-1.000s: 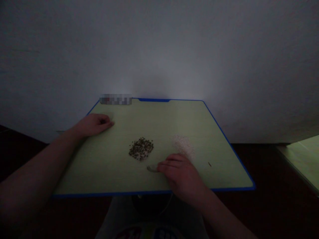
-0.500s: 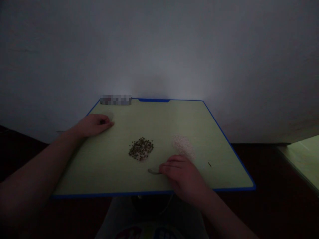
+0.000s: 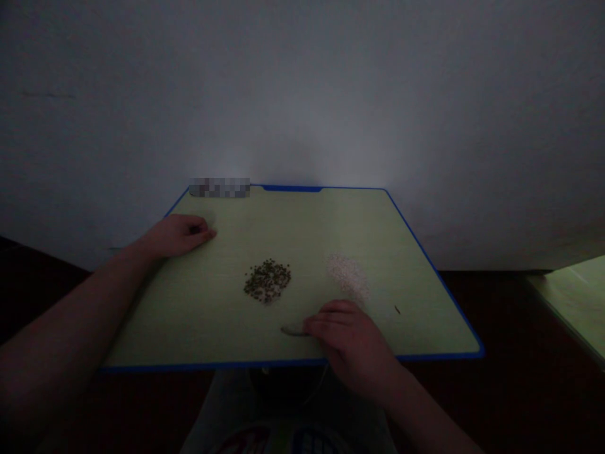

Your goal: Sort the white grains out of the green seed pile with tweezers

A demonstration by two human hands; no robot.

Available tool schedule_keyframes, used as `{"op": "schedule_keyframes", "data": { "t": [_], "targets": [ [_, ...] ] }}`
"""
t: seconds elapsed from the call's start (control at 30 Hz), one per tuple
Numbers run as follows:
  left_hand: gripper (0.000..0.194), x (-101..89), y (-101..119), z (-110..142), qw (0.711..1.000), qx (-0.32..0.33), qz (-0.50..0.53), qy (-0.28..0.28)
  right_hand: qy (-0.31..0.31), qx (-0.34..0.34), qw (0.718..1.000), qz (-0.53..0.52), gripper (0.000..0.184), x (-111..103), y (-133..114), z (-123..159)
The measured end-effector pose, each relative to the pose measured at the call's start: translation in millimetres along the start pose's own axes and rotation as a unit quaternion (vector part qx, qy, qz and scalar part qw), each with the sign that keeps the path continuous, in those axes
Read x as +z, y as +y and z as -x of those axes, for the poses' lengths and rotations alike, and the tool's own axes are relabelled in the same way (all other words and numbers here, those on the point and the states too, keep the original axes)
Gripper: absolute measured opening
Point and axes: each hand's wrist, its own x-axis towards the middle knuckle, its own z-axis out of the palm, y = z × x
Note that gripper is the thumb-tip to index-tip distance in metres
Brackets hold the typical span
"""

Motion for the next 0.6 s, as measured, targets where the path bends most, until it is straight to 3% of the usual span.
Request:
{"op": "schedule_keyframes", "data": {
  "t": [0.6],
  "targets": [
    [0.044, 2.6, -4, -2, 1.0, 0.005, -0.016, -0.003, -0.032, -0.026, 0.997, -0.065, 0.035, -1, -23, 16]
  ]
}}
